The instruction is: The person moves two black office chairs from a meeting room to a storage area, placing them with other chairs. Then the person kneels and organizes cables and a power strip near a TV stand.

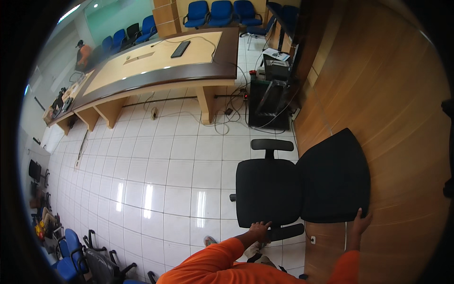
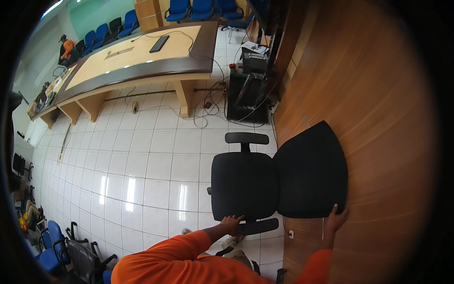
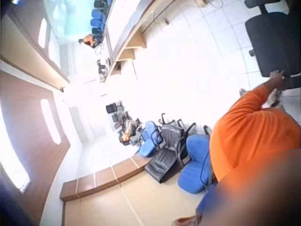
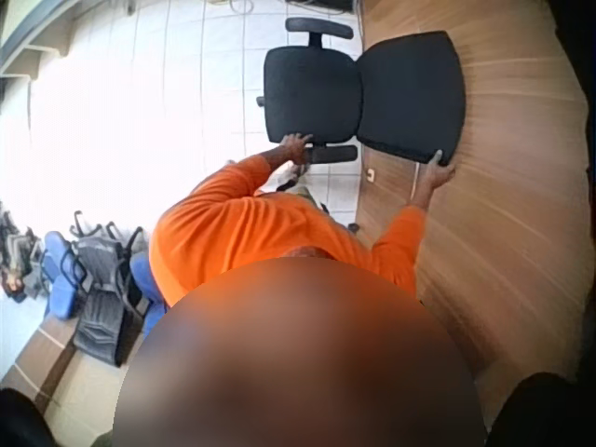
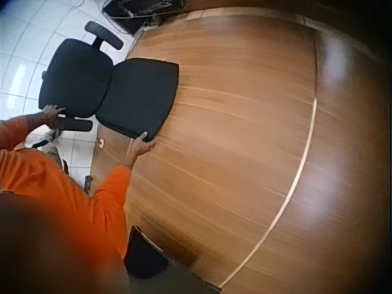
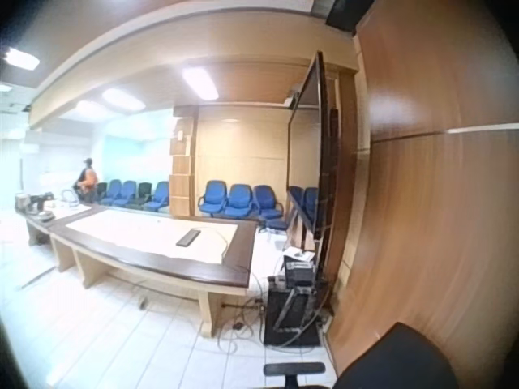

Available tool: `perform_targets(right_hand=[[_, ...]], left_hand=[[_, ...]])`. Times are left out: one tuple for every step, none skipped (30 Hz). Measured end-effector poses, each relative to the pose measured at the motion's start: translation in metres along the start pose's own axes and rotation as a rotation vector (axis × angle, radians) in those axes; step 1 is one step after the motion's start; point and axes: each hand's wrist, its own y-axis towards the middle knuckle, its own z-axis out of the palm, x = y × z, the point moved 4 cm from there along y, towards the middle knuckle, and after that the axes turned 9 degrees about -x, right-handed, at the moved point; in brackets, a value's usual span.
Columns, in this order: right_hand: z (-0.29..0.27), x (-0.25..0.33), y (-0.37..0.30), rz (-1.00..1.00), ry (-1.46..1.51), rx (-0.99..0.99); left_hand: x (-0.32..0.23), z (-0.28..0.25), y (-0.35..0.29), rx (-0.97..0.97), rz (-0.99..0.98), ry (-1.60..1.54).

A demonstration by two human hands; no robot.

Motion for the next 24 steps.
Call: perform_targets(right_hand=[[0.006, 0.000, 0.009, -0.030, 0.017, -0.001], [0.011, -0.003, 0.017, -0.036, -0.021, 0.026], [0.019, -0.005, 0.026, -0.063, -0.074, 0.033], [0.027, -0.009, 0.035, -0.056, -0.148, 0.060], [0.034, -0.014, 0.042, -0.057, -0.116, 0.077], [0.041, -0.020, 0.049, -0.026, -0.111, 0.122], [0.047, -0.026, 0.053, 0.006, -0.125, 0.146], [0.053, -0.027, 0.056, -0.030, -0.102, 0.172], [0.056, -0.028, 0.059, -0.064, -0.096, 0.176], [0.059, -0.027, 0.061, -0.093, -0.128, 0.172], [0.062, -0.028, 0.062, -0.079, -0.121, 0.187], [0.063, -0.027, 0.062, -0.056, -0.149, 0.191], [0.065, -0.026, 0.061, -0.013, -0.198, 0.205], [0.065, -0.021, 0.059, -0.009, -0.141, 0.196], [0.064, -0.018, 0.058, 0.016, -0.106, 0.197], [0.062, -0.015, 0.056, 0.059, -0.082, 0.188], [0.061, -0.010, 0.052, 0.047, -0.065, 0.198], [0.059, -0.005, 0.049, 0.055, -0.061, 0.202], [0.055, -0.004, 0.043, 0.084, -0.084, 0.205], [0.051, 0.000, 0.038, 0.056, -0.067, 0.219], [0.048, 0.004, 0.032, 0.047, -0.070, 0.231], [0.044, 0.008, 0.026, 0.060, -0.091, 0.244], [0.042, 0.012, 0.017, 0.046, -0.068, 0.276], [0.039, 0.015, 0.008, 0.054, -0.066, 0.308]], left_hand=[[-0.003, 0.006, 0.004, 0.022, -0.007, 0.010], [-0.003, 0.010, 0.005, 0.014, -0.038, -0.041], [-0.001, 0.016, 0.007, 0.009, -0.068, -0.083], [0.003, 0.021, 0.009, 0.005, -0.100, -0.121], [0.006, 0.026, 0.010, 0.001, -0.110, -0.120], [0.011, 0.031, 0.010, 0.005, -0.125, -0.120], [0.015, 0.037, 0.008, 0.019, -0.139, -0.129], [0.019, 0.041, 0.007, 0.034, -0.097, -0.236], [0.021, 0.043, 0.007, 0.003, -0.082, -0.272], [0.024, 0.045, 0.006, -0.006, -0.081, -0.301], [0.026, 0.049, 0.005, 0.079, -0.093, -0.364], [0.027, 0.048, 0.004, 0.070, -0.076, -0.360], [0.027, 0.047, 0.003, 0.039, -0.061, -0.362], [0.029, 0.046, 0.002, 0.028, -0.053, -0.355], [0.030, 0.045, 0.001, 0.014, -0.098, -0.387], [0.032, 0.043, -0.001, -0.012, -0.114, -0.405], [0.034, 0.042, -0.003, -0.013, -0.129, -0.422], [0.038, 0.040, -0.005, -0.010, -0.144, -0.437], [0.043, 0.039, -0.008, -0.004, -0.155, -0.449], [0.050, 0.037, -0.011, 0.005, -0.167, -0.460], [0.058, 0.035, -0.016, 0.020, -0.185, -0.473], [0.069, 0.029, -0.020, -0.007, -0.172, -0.443], [0.078, 0.026, -0.026, -0.032, -0.167, -0.413], [0.091, 0.021, -0.032, -0.047, -0.172, -0.375]])
